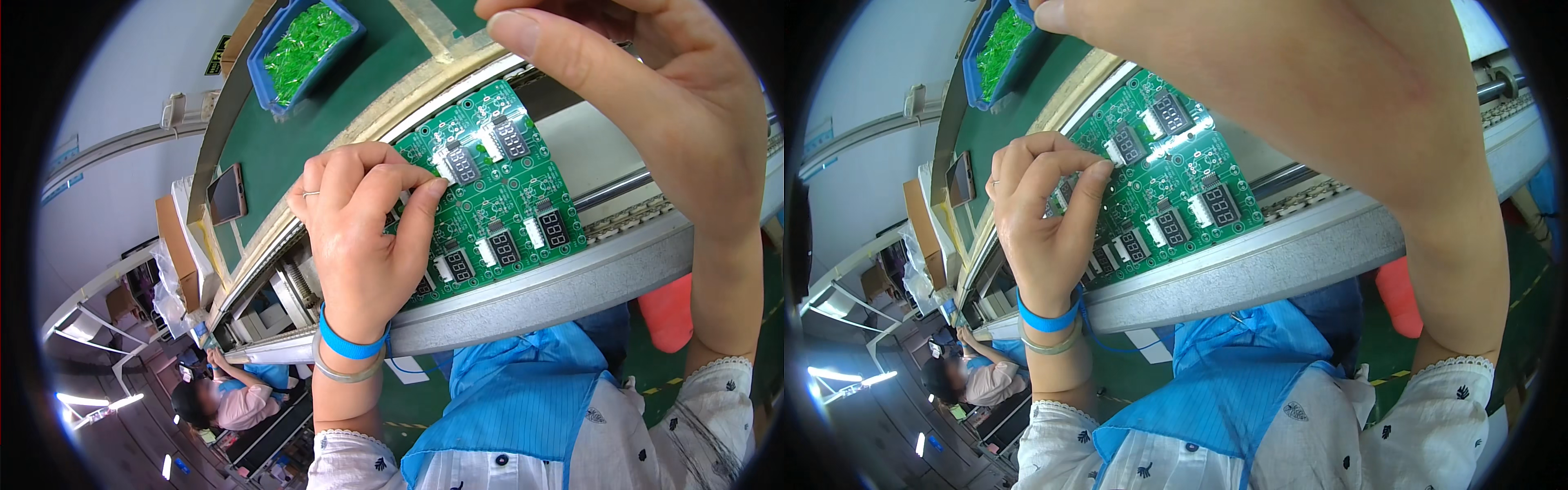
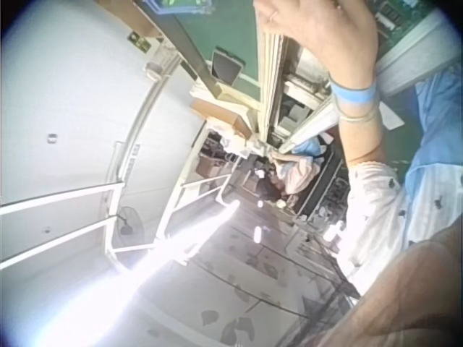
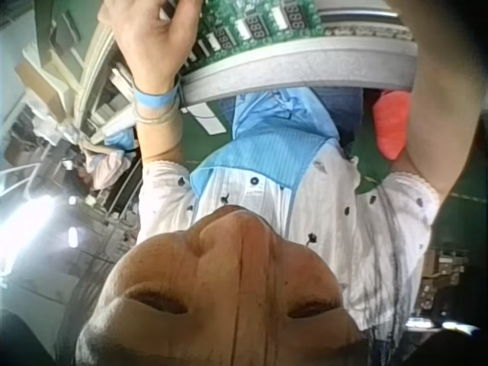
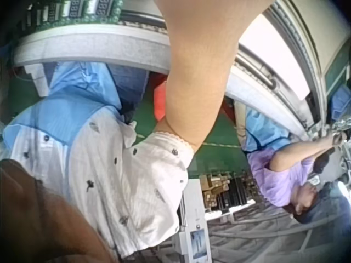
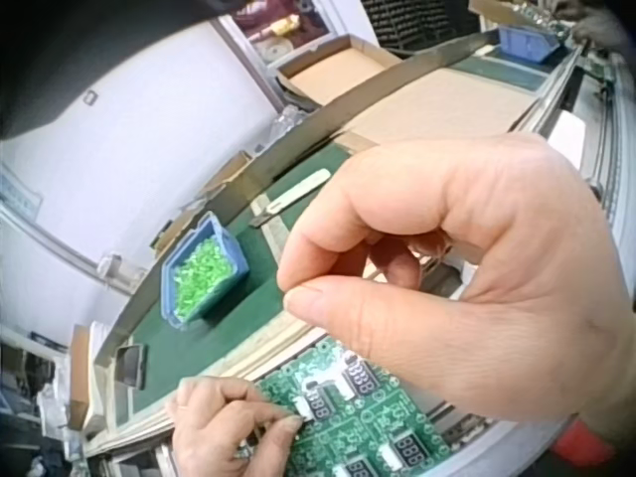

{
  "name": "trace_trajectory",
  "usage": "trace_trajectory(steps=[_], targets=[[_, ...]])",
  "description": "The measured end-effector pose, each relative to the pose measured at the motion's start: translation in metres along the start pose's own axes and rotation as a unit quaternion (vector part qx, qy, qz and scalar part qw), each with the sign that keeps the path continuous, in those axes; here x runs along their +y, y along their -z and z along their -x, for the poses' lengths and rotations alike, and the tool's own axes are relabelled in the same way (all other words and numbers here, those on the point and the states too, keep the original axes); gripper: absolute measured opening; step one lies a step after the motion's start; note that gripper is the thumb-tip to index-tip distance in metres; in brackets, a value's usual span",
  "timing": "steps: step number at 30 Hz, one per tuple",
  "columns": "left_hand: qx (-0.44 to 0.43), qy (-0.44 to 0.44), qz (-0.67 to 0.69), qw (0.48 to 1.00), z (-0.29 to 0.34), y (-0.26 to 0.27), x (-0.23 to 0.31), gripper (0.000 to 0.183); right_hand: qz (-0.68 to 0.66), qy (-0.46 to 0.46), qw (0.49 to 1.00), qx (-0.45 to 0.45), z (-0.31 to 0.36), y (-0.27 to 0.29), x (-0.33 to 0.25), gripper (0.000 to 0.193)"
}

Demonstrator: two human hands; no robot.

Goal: The person inserts small green electronic components into a green circuit board. They pick the components from their left hand and place them into specific slots on the board, which is positioned on a workbench. The person works methodically across the board, filling the designated areas with the green parts.

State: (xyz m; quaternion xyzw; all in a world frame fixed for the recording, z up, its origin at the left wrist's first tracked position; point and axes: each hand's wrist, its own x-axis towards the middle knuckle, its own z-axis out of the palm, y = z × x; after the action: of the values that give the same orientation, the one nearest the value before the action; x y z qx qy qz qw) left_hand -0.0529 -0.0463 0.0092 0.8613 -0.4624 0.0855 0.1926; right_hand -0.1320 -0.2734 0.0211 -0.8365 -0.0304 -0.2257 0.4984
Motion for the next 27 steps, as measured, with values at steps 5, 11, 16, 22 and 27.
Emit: trace_trajectory(steps=[5, 11, 16, 22, 27], targets=[[-0.003, -0.003, -0.007, 1.0, 0.0002, 0.0004, -0.0002, 0.014, 0.005, 0.004, 1.0, -0.002, -0.0008, -0.0005, -0.0008, 0.011], [-0.014, -0.01, -0.034, 0.999, -0.002, 0.003, 0.004, 0.011, 0.006, 0.007, 1.0, -0.003, -0.001, -0.002, -0.0012, 0.01], [-0.016, -0.018, -0.045, 0.999, -0.0025, 0.0032, 0.005, 0.011, 0.008, 0.01, 1.0, 0.0, -0.0008, -0.0013, -0.0024, 0.01], [-0.016, -0.018, -0.044, 0.999, -0.0014, 0.0033, 0.0042, 0.012, 0.004, 0.007, 1.0, 0.008, -0.0022, -0.0028, -0.004, 0.009], [0.007, 0.0, -0.026, 1.0, -0.0001, 0.0077, 0.0033, 0.011, 0.001, -0.018, 0.999, 0.038, -0.0066, -0.0063, -0.0076, 0.008]])
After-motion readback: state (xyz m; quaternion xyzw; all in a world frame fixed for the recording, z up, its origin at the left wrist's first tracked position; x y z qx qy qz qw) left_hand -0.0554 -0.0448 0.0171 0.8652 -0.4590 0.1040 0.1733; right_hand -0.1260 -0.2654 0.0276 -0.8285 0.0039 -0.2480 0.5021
